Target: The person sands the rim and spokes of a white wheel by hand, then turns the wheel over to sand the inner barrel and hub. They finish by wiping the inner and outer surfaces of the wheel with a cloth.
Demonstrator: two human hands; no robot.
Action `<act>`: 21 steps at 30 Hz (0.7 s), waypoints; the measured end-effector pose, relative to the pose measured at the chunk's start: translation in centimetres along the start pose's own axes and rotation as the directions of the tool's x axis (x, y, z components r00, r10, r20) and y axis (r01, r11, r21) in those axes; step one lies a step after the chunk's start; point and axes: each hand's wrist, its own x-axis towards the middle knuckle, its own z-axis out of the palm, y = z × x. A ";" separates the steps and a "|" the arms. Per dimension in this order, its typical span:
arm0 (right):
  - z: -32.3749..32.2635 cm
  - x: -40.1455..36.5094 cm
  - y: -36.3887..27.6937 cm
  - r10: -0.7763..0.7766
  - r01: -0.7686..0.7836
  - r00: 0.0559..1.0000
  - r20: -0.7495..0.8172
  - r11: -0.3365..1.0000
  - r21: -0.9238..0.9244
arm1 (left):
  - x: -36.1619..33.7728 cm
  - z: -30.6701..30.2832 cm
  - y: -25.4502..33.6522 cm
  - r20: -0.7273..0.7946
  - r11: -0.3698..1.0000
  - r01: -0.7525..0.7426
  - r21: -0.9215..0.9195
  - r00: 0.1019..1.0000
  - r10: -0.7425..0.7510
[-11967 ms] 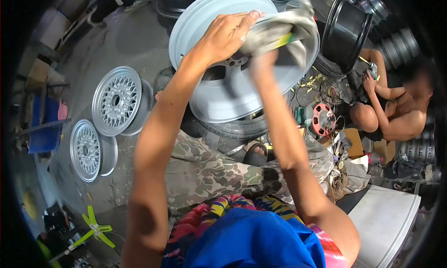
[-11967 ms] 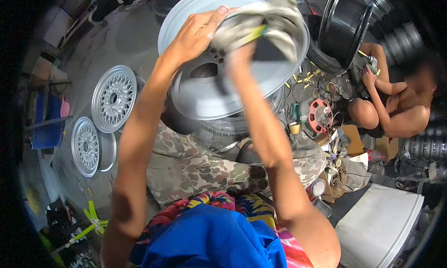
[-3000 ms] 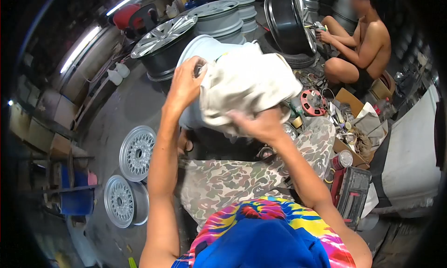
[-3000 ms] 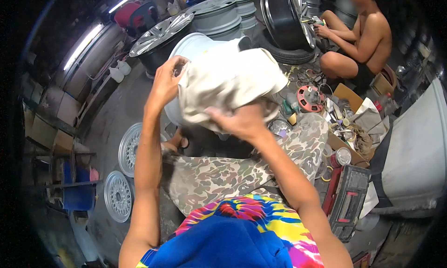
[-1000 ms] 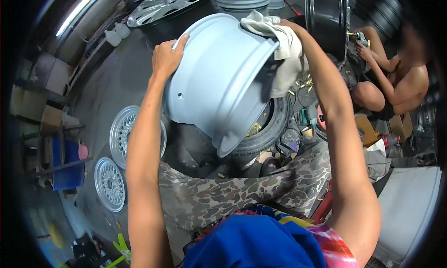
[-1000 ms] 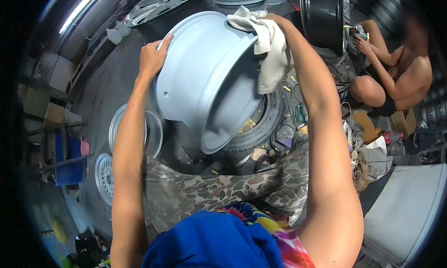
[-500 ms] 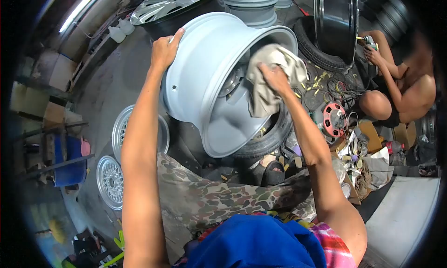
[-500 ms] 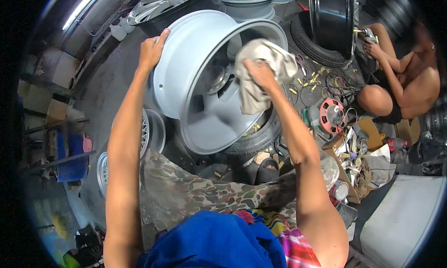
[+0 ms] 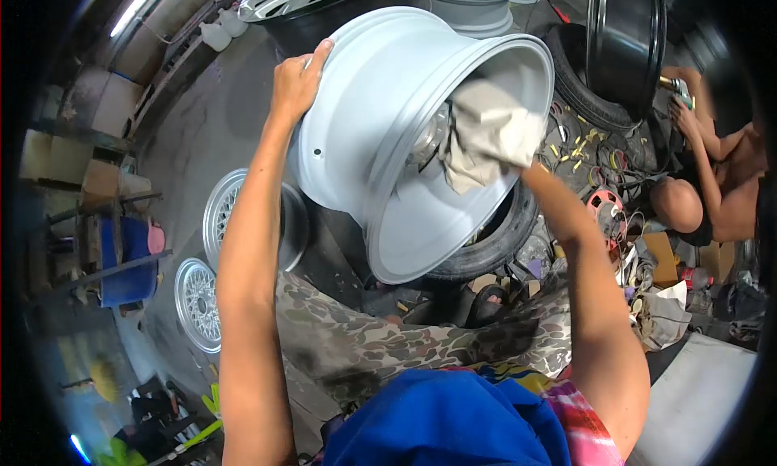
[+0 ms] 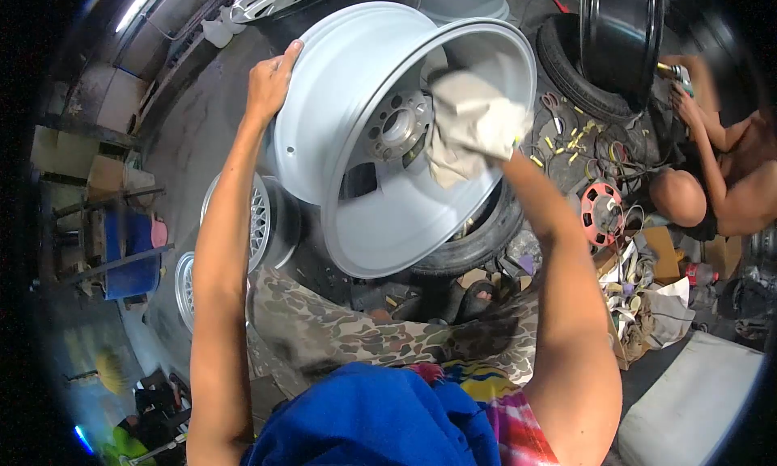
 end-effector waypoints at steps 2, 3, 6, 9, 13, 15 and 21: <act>6.7 -2.8 -4.2 -0.029 0.019 0.956 0.293 0.999 0.038 | -0.2 0.1 -1.3 -0.033 0.999 0.012 -0.032 0.999 -0.013; 9.1 -4.6 -7.8 -0.067 0.028 0.929 0.364 0.993 0.112 | -0.5 0.0 -1.6 -0.034 0.999 0.018 -0.039 0.999 -0.020; 18.7 -3.4 -18.6 -0.326 0.165 0.936 0.132 0.738 0.654 | -0.6 -0.6 -1.9 -0.013 0.999 0.041 -0.028 0.999 -0.041; 11.0 -8.9 -24.4 -0.485 0.255 0.874 -0.032 0.400 0.880 | -1.0 -0.2 -1.5 0.008 1.000 -0.006 -0.028 1.000 0.006; 3.6 -9.8 -22.8 -0.188 0.129 0.968 -0.166 -0.195 0.972 | -1.3 -0.2 -1.0 -0.012 0.995 -0.044 -0.094 0.999 0.043; -3.8 -15.2 -22.4 0.169 0.440 0.891 -0.422 -0.554 0.707 | -1.7 0.4 -1.2 -0.047 0.991 -0.068 -0.112 0.997 0.063; -5.7 -23.2 -20.7 0.422 0.636 0.764 -0.488 -0.359 0.684 | -3.0 0.3 0.6 0.008 0.991 -0.102 -0.091 0.995 0.103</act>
